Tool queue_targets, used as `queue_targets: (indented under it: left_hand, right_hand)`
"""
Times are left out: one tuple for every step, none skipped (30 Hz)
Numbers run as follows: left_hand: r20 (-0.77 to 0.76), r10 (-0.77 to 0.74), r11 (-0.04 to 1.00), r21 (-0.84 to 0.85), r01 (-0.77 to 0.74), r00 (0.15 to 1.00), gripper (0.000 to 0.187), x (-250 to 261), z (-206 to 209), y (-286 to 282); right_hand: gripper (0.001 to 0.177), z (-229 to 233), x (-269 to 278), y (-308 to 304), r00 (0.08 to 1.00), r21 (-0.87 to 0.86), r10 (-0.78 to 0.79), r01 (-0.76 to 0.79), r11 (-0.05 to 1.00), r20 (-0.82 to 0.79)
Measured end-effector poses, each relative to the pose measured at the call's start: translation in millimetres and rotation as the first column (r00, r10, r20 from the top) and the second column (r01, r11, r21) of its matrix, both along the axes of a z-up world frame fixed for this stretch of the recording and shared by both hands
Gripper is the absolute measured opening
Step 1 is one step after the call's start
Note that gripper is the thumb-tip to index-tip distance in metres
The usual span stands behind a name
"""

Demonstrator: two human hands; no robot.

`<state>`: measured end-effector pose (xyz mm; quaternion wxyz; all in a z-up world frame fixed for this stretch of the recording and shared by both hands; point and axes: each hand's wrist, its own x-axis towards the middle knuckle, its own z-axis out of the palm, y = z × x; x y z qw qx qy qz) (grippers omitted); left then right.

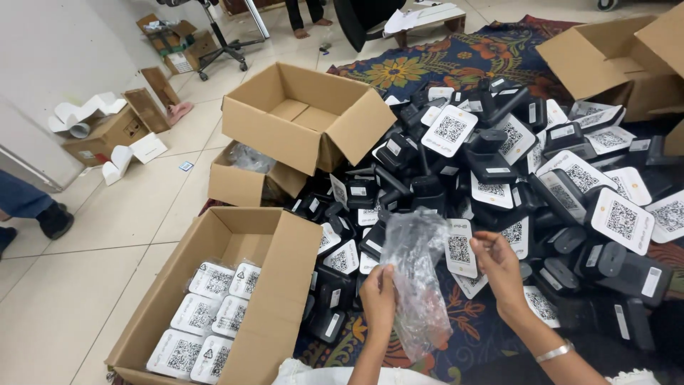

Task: The person packs electronic payment terminal stands with QR codes into cardboard boxes.

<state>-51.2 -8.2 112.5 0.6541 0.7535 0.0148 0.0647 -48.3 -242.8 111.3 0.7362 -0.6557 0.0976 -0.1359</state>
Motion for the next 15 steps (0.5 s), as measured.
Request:
queue_targets:
  left_hand:
    - [0.005,0.002,1.000,0.002,-0.002,1.000,0.033,2.6,-0.3,-1.1]
    - [0.014,0.095,0.995,-0.003,-0.095,0.995,0.034,5.2,-0.7,-1.8]
    - [0.016,0.186,0.982,-0.009,-0.186,0.982,0.035,5.6,-2.7,-3.4]
    - [0.015,0.187,0.982,-0.008,-0.187,0.982,0.035,7.5,-5.9,-5.0]
    - [0.048,0.238,0.971,-0.012,-0.237,0.970,0.036,9.1,-9.1,-6.3]
    - [0.080,0.287,0.958,-0.017,-0.287,0.954,0.036,10.7,-12.2,-7.4]
    - [0.081,0.287,0.958,-0.016,-0.287,0.954,0.036,11.2,-13.4,-8.9]
    - [0.071,0.292,0.956,-0.048,-0.289,0.954,0.035,11.5,-14.6,-10.2]
    - [0.061,0.297,0.953,-0.079,-0.292,0.953,0.033,11.7,-15.7,-11.1]
    - [0.063,0.297,0.953,-0.078,-0.292,0.953,0.033,10.6,-18.3,-14.0]
    - [0.094,0.284,0.957,-0.089,-0.276,0.954,0.030,9.6,-20.6,-17.0]
    - [0.124,0.271,0.961,-0.101,-0.259,0.955,0.028,8.5,-22.9,-19.9]
    - [0.126,0.270,0.961,-0.101,-0.258,0.955,0.028,7.8,-25.1,-19.6]
    - [0.147,0.276,0.960,-0.085,-0.265,0.950,0.027,7.1,-27.3,-19.4]
    - [0.167,0.280,0.960,-0.069,-0.272,0.945,0.026,6.7,-29.5,-19.2]
  right_hand:
    - [0.033,-0.1,-8.6,6.7,1.000,0.002,0.002,-0.002,1.000,0.005]
    - [0.035,-0.4,-17.2,13.9,0.998,-0.064,0.032,-0.029,0.998,0.046]
    - [0.037,-1.9,-28.5,20.1,0.995,-0.132,0.062,-0.051,0.990,0.078]
    - [0.037,9.7,-37.9,27.1,0.995,-0.130,0.062,-0.052,0.990,0.078]
    - [0.041,21.4,-47.7,34.2,0.973,-0.216,0.168,-0.132,0.967,0.158]
    - [0.046,33.2,-57.6,41.7,0.934,-0.306,0.277,-0.202,0.930,0.226]
    - [0.046,35.1,-58.3,46.9,0.934,-0.305,0.277,-0.202,0.931,0.228]
    - [0.050,37.0,-59.1,52.3,0.907,-0.391,0.318,-0.196,0.899,0.277]
    - [0.055,39.1,-60.0,58.0,0.875,-0.473,0.362,-0.183,0.862,0.321]
    - [0.055,34.3,-56.0,59.1,0.875,-0.472,0.362,-0.182,0.863,0.323]
    - [0.051,29.8,-52.0,60.1,0.911,-0.491,0.314,-0.151,0.858,0.269]
    - [0.047,25.3,-48.1,61.2,0.941,-0.512,0.263,-0.121,0.850,0.214]
    - [0.047,16.1,-42.7,58.9,0.941,-0.512,0.262,-0.120,0.851,0.215]
    - [0.041,6.8,-37.3,56.4,0.966,-0.472,0.191,-0.087,0.877,0.176]
    - [0.036,-2.6,-31.9,54.0,0.984,-0.432,0.119,-0.051,0.900,0.131]
